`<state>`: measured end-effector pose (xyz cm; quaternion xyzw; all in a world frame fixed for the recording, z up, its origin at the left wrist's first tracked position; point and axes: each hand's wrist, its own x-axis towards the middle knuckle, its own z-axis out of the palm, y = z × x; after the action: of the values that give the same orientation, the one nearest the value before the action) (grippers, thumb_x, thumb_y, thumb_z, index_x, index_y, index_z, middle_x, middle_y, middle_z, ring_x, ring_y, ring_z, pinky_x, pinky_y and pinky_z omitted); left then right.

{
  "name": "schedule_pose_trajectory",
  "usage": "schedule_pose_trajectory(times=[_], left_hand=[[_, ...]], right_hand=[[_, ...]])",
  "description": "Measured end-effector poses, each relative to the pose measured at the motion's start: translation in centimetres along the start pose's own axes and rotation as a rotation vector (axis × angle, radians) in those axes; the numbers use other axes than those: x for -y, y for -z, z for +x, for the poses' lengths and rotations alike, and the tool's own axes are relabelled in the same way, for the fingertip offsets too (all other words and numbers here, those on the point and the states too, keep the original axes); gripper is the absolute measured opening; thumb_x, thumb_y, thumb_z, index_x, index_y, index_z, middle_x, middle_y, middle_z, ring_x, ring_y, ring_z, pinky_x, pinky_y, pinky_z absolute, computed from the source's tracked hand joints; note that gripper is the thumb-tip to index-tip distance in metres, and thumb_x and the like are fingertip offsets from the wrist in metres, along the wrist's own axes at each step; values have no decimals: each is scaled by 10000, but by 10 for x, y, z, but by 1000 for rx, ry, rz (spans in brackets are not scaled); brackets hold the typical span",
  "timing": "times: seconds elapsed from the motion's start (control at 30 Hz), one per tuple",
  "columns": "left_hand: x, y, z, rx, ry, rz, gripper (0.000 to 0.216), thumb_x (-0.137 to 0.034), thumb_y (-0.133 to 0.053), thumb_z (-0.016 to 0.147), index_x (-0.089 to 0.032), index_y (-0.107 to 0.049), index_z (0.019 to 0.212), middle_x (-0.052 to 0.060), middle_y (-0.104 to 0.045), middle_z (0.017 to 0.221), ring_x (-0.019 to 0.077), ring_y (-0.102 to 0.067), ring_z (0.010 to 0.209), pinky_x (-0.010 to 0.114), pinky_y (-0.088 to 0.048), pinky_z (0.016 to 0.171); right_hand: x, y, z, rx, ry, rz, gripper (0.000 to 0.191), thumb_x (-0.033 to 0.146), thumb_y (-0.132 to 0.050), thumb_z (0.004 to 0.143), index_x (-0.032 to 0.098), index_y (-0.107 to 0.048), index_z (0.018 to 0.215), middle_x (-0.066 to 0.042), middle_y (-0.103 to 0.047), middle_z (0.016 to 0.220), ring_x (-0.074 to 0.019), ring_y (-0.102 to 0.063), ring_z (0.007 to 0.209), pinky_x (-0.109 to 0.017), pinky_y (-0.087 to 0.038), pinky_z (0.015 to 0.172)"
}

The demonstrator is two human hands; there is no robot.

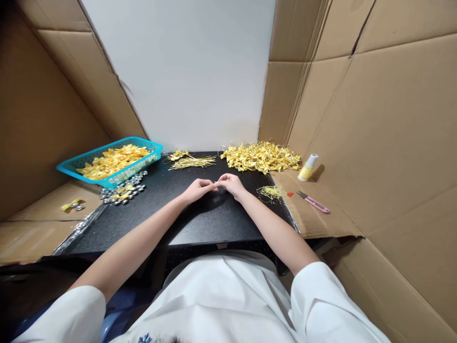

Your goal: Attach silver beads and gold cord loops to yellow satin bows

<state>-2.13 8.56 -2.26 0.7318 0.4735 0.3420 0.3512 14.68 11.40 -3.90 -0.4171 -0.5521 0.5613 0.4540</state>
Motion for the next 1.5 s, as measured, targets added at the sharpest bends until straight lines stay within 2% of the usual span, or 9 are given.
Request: schedule_pose_trajectory(times=[0.13,0.37,0.47,0.6,0.77,1.1,1.23,1.37,1.5], left_hand=[[4,-4,2,-10,49,-97,464,-572,-667,680,-114,-730,716,37,-684,656,133,-553,619,239,-399,613],[3,-3,2,15,93,-189,356,-468,-743,615,-119,-718,677,13,-662,634,119,-535,613,246,-405,636],[3,1,2,15,108,-224,316,-405,-774,589,-125,-735,732,18,-684,690,133,-555,658,253,-419,662],[5,4,5,-17,153,-319,331,-366,-745,622,-137,-746,861,41,-706,797,140,-573,727,242,-418,658],[6,0,8,-20,227,-473,331,-401,-728,637,-105,-736,784,85,-690,794,119,-560,670,236,-408,606],[4,-9,3,-95,248,-587,345,-345,-862,514,-101,-727,717,-6,-588,608,57,-452,557,215,-336,555],[6,-10,4,-110,255,-585,290,-307,-845,577,-90,-713,718,-15,-581,603,50,-446,541,209,-340,542],[6,-11,6,-91,267,-571,171,-250,-732,770,-99,-657,744,-36,-562,614,57,-461,527,197,-382,525],[6,-10,7,-68,270,-566,175,-255,-616,890,-104,-610,803,-21,-591,711,64,-506,555,199,-444,532]], right_hand=[[2,-3,-4,-21,30,48,333,313,-805,493,182,-544,653,36,-640,628,-95,-540,594,-241,-401,601],[5,-1,-4,-38,2,75,352,357,-800,491,190,-548,671,2,-690,678,-103,-537,605,-241,-391,587],[6,-1,-4,-33,0,74,344,351,-800,496,187,-558,677,11,-673,664,-103,-542,613,-242,-396,598],[7,-3,-6,-31,29,69,346,335,-813,485,184,-564,671,25,-654,657,-114,-574,651,-244,-409,622],[9,-6,-9,-25,78,82,369,355,-829,458,186,-569,658,18,-674,669,-143,-617,704,-262,-437,661],[5,-8,-8,-50,97,127,343,367,-822,518,194,-577,682,-7,-716,713,-158,-643,718,-290,-466,693],[3,-10,-8,-66,126,139,345,370,-830,514,194,-587,683,-9,-716,722,-176,-664,765,-298,-480,716],[1,-10,-7,-77,151,152,353,375,-833,508,197,-587,687,-10,-715,727,-192,-678,804,-306,-492,735],[1,-8,-6,-92,153,160,343,362,-826,515,203,-575,685,-10,-721,731,-190,-675,782,-303,-495,709]])
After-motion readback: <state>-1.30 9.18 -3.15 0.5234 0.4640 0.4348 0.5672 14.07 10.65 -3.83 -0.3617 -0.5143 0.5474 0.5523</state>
